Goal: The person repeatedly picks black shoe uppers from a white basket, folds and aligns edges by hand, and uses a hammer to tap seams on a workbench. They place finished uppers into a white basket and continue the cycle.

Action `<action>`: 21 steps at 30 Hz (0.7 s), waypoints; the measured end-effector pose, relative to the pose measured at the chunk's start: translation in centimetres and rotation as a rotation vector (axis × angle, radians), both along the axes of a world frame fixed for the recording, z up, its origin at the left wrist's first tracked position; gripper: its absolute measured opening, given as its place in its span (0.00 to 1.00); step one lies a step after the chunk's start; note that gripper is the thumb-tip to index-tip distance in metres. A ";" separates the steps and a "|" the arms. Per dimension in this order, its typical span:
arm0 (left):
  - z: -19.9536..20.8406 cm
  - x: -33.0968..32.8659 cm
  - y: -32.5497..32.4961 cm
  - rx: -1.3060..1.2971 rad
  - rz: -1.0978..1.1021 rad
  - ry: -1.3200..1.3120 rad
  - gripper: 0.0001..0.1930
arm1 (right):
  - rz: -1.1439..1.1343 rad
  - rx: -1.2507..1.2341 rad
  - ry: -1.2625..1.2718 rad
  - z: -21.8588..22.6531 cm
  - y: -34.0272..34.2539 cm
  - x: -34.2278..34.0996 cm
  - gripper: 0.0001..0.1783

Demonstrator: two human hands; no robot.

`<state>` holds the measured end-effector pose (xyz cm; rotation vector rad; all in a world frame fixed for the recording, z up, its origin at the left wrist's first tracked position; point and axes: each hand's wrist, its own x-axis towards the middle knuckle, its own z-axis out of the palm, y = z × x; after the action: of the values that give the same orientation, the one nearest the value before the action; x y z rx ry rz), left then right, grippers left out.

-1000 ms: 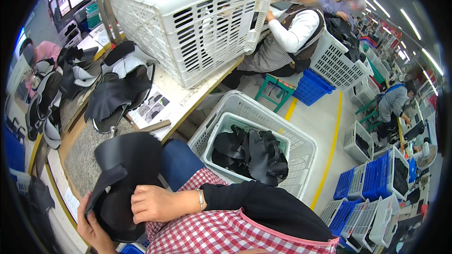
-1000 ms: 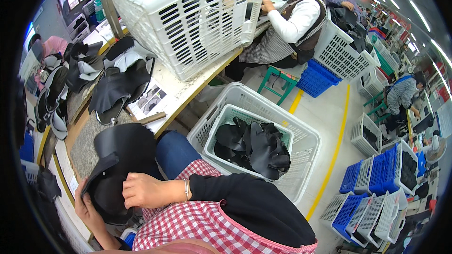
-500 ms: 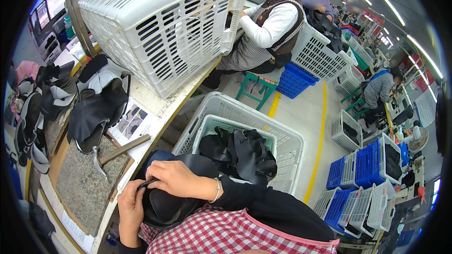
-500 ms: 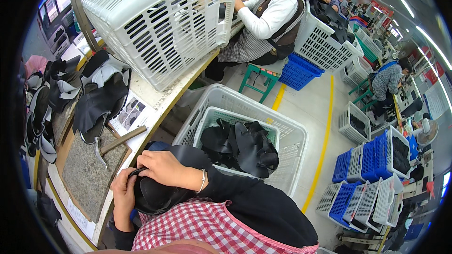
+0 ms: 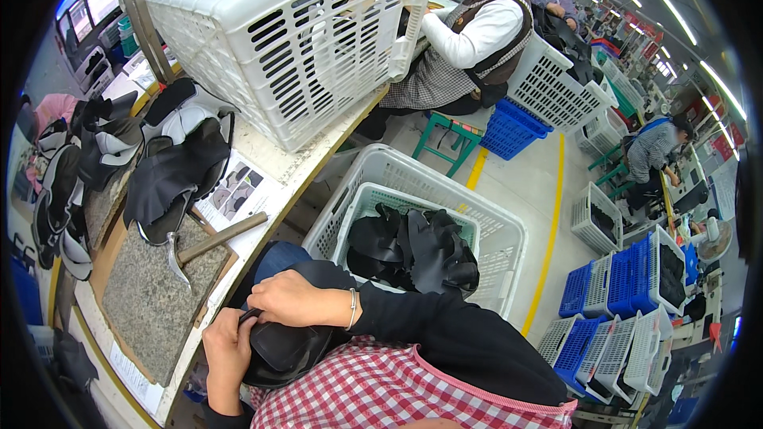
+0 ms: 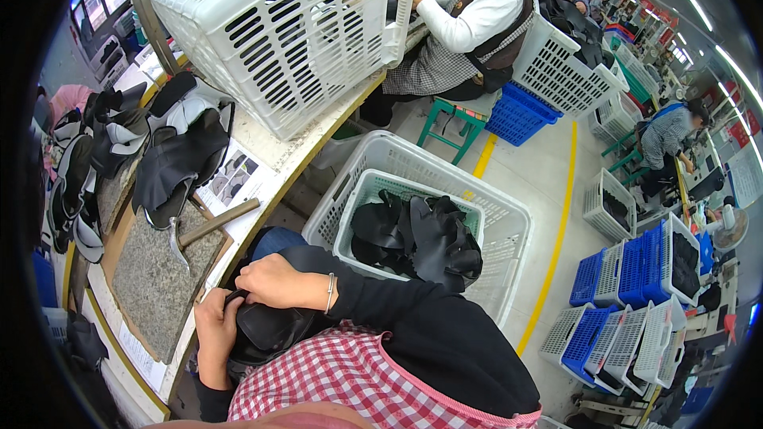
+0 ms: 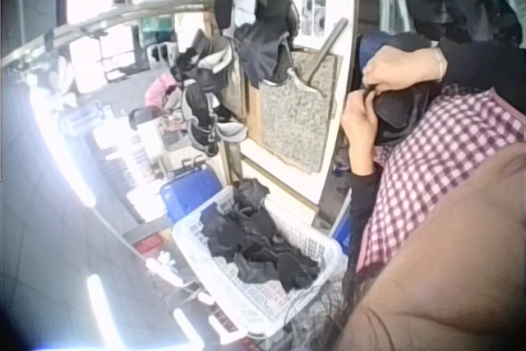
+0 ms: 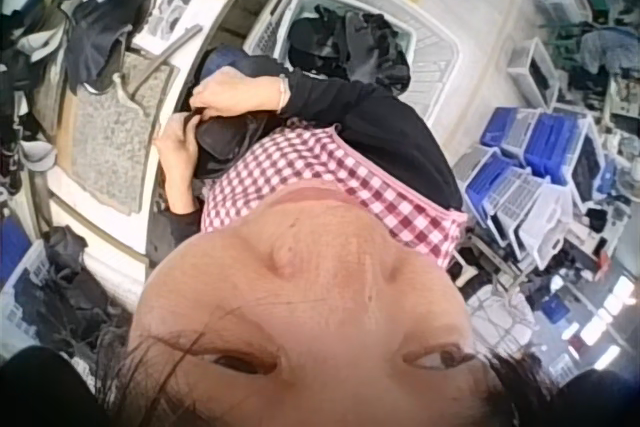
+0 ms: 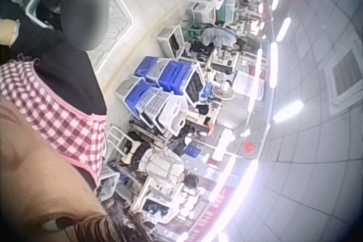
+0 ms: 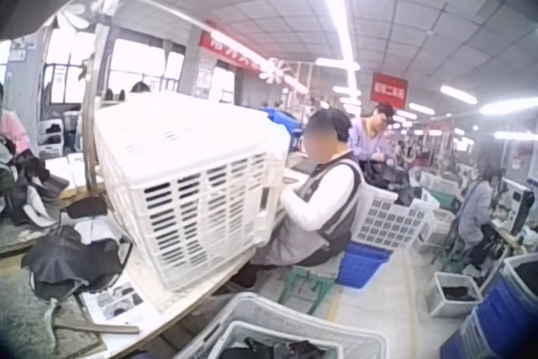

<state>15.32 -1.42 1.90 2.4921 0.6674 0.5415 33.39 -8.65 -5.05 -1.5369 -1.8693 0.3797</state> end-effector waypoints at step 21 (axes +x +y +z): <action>-0.5 -2.4 0.1 0.006 -0.059 -0.050 0.07 | 0.075 -0.002 -0.110 -0.7 -1.4 0.8 0.12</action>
<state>12.91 -1.31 1.45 2.4865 0.5728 0.5824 34.20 -10.09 -5.72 -1.5197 -2.0163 0.3359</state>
